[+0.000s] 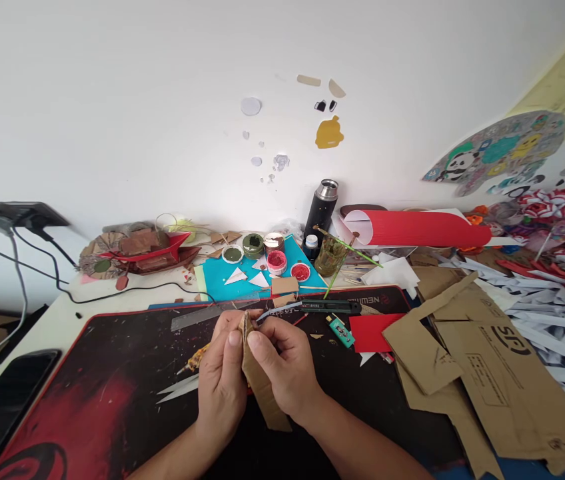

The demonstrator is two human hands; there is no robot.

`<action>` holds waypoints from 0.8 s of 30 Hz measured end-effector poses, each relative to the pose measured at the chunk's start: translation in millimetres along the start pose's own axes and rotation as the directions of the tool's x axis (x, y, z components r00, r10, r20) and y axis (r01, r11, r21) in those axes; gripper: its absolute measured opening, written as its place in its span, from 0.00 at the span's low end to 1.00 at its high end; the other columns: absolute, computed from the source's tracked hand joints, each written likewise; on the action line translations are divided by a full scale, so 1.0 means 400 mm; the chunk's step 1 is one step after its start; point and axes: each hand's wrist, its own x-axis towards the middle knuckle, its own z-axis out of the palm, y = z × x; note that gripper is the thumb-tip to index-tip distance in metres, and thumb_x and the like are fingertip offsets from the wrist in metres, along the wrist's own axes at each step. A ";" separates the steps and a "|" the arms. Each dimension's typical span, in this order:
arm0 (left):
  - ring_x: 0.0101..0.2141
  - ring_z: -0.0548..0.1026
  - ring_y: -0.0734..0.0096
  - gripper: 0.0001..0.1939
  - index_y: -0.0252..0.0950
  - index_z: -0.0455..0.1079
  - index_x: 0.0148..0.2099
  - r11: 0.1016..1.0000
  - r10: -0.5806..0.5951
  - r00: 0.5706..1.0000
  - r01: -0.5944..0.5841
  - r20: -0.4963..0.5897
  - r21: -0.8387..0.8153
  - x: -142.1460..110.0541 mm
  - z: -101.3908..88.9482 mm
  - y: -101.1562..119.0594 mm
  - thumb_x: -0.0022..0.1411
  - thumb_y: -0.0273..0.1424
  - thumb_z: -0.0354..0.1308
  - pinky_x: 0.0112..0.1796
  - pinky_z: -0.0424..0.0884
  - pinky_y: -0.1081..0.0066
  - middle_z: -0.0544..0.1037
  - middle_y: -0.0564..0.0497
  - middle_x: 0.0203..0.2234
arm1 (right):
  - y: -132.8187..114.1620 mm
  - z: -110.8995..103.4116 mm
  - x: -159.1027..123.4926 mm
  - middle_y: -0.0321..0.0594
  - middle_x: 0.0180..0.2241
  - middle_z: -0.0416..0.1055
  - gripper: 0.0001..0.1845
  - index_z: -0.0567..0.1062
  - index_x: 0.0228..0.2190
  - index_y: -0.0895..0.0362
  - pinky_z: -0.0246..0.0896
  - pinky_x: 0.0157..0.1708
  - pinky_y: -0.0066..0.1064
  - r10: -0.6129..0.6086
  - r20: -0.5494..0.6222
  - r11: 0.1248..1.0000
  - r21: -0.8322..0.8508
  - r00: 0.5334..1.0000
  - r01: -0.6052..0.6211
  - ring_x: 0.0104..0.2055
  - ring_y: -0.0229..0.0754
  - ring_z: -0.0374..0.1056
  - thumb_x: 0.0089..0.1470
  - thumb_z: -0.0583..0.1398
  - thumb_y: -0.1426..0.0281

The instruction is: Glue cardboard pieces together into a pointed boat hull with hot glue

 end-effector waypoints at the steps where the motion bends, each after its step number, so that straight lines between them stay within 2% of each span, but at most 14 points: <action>1: 0.45 0.77 0.62 0.22 0.42 0.85 0.51 1.000 -0.008 1.000 0.008 0.001 -0.001 0.000 0.000 0.000 0.81 0.48 0.52 0.49 0.73 0.67 0.80 0.46 0.49 | -0.001 0.000 0.000 0.30 0.23 0.58 0.27 0.68 0.23 0.54 0.51 0.27 0.31 0.002 0.000 1.000 0.000 1.000 -0.002 0.26 0.36 0.51 0.64 0.65 0.49; 6: 0.46 0.77 0.60 0.22 0.42 0.84 0.51 0.999 -0.038 0.999 0.038 -0.011 -0.024 -0.001 -0.002 -0.003 0.80 0.49 0.54 0.50 0.73 0.66 0.80 0.46 0.49 | -0.006 0.001 0.002 0.30 0.23 0.58 0.29 0.67 0.23 0.54 0.51 0.27 0.31 0.019 -0.003 1.000 -0.004 1.000 -0.019 0.26 0.37 0.51 0.63 0.65 0.47; 11: 0.46 0.76 0.61 0.22 0.42 0.84 0.52 1.000 -0.020 1.000 0.021 0.007 -0.019 -0.002 0.000 0.001 0.81 0.47 0.52 0.50 0.72 0.66 0.80 0.46 0.49 | -0.006 0.003 0.002 0.30 0.22 0.57 0.30 0.66 0.22 0.53 0.50 0.27 0.31 0.026 0.002 1.000 -0.014 1.000 -0.026 0.26 0.37 0.50 0.63 0.65 0.45; 19: 0.45 0.76 0.61 0.22 0.42 0.84 0.51 1.000 -0.004 1.000 0.004 0.017 0.009 0.002 0.000 0.005 0.82 0.45 0.51 0.49 0.72 0.66 0.80 0.46 0.49 | -0.008 0.004 0.002 0.30 0.22 0.56 0.30 0.65 0.22 0.54 0.49 0.26 0.31 0.006 0.001 1.000 0.009 1.000 -0.006 0.26 0.36 0.50 0.63 0.65 0.46; 24: 0.48 0.76 0.59 0.22 0.41 0.84 0.53 1.000 -0.002 1.000 0.002 0.014 0.024 0.002 -0.003 0.006 0.81 0.46 0.51 0.50 0.73 0.65 0.80 0.46 0.49 | -0.009 0.003 0.003 0.30 0.22 0.57 0.31 0.66 0.22 0.54 0.50 0.26 0.30 0.013 -0.003 1.000 0.009 1.000 -0.013 0.26 0.36 0.50 0.63 0.66 0.45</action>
